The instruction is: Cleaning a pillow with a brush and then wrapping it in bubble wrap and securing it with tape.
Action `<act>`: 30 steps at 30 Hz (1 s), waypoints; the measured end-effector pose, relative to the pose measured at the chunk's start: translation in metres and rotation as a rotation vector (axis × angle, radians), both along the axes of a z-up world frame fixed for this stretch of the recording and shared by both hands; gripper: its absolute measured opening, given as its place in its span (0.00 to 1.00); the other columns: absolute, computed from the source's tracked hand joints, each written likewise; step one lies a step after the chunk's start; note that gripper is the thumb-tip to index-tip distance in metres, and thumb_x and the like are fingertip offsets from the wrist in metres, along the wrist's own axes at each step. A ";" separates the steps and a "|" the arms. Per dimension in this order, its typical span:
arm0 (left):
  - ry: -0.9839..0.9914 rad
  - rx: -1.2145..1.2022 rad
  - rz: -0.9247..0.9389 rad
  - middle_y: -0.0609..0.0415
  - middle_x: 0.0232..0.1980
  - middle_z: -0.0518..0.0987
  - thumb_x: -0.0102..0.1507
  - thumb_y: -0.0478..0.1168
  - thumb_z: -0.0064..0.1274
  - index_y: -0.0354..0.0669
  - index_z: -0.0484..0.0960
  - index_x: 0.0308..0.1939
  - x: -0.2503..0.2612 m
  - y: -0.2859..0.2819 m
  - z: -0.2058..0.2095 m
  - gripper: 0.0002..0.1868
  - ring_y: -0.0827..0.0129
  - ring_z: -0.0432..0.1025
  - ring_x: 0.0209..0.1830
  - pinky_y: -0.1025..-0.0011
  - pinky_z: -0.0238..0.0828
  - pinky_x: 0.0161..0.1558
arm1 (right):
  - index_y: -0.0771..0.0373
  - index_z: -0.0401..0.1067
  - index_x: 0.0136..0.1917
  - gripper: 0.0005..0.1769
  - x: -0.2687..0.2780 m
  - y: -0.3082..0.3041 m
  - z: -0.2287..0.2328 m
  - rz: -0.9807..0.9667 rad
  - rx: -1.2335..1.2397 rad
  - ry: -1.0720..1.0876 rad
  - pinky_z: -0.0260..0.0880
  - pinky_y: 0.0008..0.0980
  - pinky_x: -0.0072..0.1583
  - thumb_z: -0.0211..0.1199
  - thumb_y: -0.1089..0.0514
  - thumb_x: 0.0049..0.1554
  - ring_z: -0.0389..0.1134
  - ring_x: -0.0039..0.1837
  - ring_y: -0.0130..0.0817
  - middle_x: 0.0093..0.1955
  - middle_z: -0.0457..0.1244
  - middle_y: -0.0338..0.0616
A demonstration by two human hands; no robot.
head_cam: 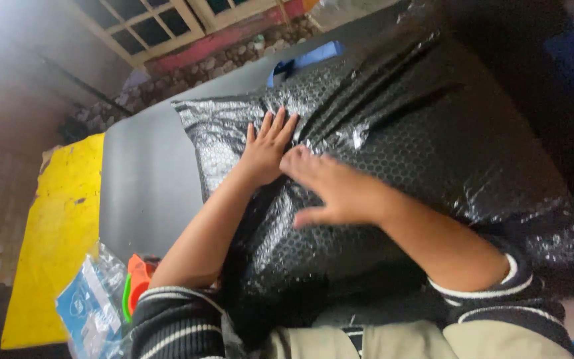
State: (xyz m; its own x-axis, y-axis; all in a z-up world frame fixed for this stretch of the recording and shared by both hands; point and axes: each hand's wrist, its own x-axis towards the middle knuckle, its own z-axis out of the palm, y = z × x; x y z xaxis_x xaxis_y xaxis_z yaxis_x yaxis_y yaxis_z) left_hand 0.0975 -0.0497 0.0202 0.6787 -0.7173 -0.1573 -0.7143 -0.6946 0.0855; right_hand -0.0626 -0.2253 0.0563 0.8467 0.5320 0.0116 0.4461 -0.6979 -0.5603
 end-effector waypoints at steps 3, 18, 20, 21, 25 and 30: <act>-0.072 -0.049 0.000 0.47 0.85 0.46 0.71 0.70 0.34 0.59 0.45 0.83 0.001 -0.001 -0.003 0.42 0.45 0.42 0.84 0.31 0.35 0.75 | 0.66 0.61 0.76 0.53 0.004 -0.029 -0.010 -0.257 -0.138 -0.636 0.54 0.67 0.72 0.47 0.20 0.60 0.51 0.79 0.66 0.79 0.53 0.62; -0.249 -0.128 -0.060 0.37 0.84 0.45 0.67 0.72 0.42 0.50 0.56 0.82 -0.161 0.067 0.041 0.47 0.36 0.46 0.81 0.24 0.41 0.69 | 0.65 0.56 0.83 0.52 -0.086 -0.102 -0.046 -0.513 -0.200 -0.340 0.26 0.75 0.76 0.46 0.24 0.63 0.42 0.85 0.60 0.86 0.48 0.57; -0.280 -0.037 -0.031 0.44 0.85 0.42 0.67 0.73 0.41 0.55 0.47 0.83 -0.197 0.082 0.037 0.49 0.41 0.38 0.84 0.27 0.35 0.71 | 0.71 0.62 0.78 0.37 -0.113 -0.098 -0.034 -0.364 0.102 -0.629 0.49 0.68 0.77 0.64 0.46 0.65 0.50 0.82 0.68 0.80 0.55 0.64; -0.278 -0.037 -0.024 0.44 0.85 0.42 0.67 0.73 0.41 0.55 0.47 0.83 -0.213 0.088 0.029 0.49 0.41 0.38 0.84 0.27 0.35 0.71 | 0.71 0.62 0.78 0.37 -0.130 -0.090 -0.028 -0.358 0.103 -0.626 0.49 0.68 0.77 0.64 0.46 0.65 0.50 0.82 0.68 0.80 0.55 0.64; -0.563 -0.180 0.174 0.37 0.83 0.52 0.58 0.70 0.58 0.51 0.56 0.81 -0.262 0.103 -0.022 0.55 0.34 0.45 0.81 0.21 0.36 0.67 | 0.60 0.77 0.52 0.09 -0.180 -0.061 -0.035 -0.283 0.322 -0.512 0.71 0.41 0.57 0.67 0.54 0.61 0.73 0.53 0.44 0.50 0.71 0.44; -0.710 -0.287 0.376 0.27 0.81 0.49 0.57 0.68 0.62 0.49 0.57 0.82 -0.279 0.096 -0.086 0.56 0.21 0.40 0.78 0.14 0.32 0.59 | 0.52 0.80 0.55 0.12 -0.187 -0.052 -0.086 -0.312 0.095 -0.257 0.75 0.36 0.52 0.64 0.48 0.61 0.75 0.51 0.38 0.48 0.73 0.39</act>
State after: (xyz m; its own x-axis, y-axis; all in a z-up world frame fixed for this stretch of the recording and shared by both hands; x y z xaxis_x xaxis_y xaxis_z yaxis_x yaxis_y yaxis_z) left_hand -0.1815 0.0467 -0.0659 0.7489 -0.3717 0.5486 -0.3914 -0.9162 -0.0865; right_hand -0.2500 -0.2770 -0.0301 0.9305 0.2364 0.2798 0.3546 -0.7726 -0.5266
